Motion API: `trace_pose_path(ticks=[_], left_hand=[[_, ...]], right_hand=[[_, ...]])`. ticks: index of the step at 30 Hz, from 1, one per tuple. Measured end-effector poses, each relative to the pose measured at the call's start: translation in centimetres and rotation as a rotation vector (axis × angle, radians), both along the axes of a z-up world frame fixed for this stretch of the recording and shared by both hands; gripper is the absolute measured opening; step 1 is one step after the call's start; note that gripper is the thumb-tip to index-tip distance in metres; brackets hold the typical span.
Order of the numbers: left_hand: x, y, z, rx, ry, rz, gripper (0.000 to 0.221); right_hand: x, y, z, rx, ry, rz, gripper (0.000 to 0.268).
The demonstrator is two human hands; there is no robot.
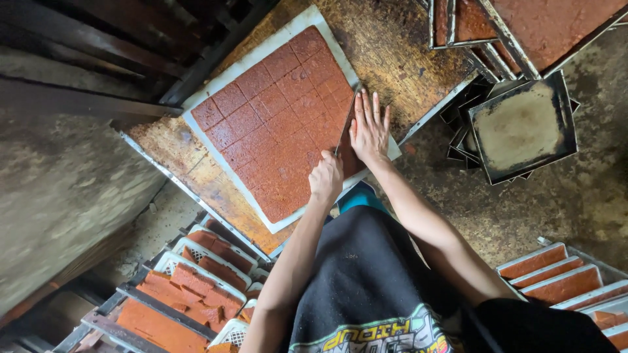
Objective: Using a long knife to cut a large sheet of thin bread into small uniform squares on a wooden workbench.
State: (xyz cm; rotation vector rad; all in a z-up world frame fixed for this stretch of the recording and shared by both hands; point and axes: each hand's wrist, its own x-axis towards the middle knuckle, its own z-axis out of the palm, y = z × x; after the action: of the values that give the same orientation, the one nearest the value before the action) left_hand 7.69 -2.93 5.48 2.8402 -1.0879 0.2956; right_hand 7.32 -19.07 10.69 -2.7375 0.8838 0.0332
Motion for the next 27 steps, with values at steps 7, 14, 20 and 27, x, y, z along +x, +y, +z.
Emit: trace_pose_path(ticks=[7, 14, 20, 27], left_hand=[[-1.1, 1.9, 0.3, -0.034, -0.114, -0.026, 0.048], [-2.2, 2.6, -2.4, 0.001, -0.098, 0.007, 0.049], [-2.4, 2.6, -4.2, 0.004, 0.002, 0.028, 0.043], [-2.6, 3.3, -5.6, -0.002, -0.194, -0.015, 0.041]], right_hand=[[0.1, -0.1, 0.1, -0.02, -0.012, 0.003, 0.064], [-1.0, 1.9, 1.2, 0.034, -0.025, -0.082, 0.061], [-3.5, 8.5, 0.8, 0.126, -0.059, -0.052, 0.067], [-3.3, 9.6, 0.4, 0.1, -0.001, -0.102, 0.065]])
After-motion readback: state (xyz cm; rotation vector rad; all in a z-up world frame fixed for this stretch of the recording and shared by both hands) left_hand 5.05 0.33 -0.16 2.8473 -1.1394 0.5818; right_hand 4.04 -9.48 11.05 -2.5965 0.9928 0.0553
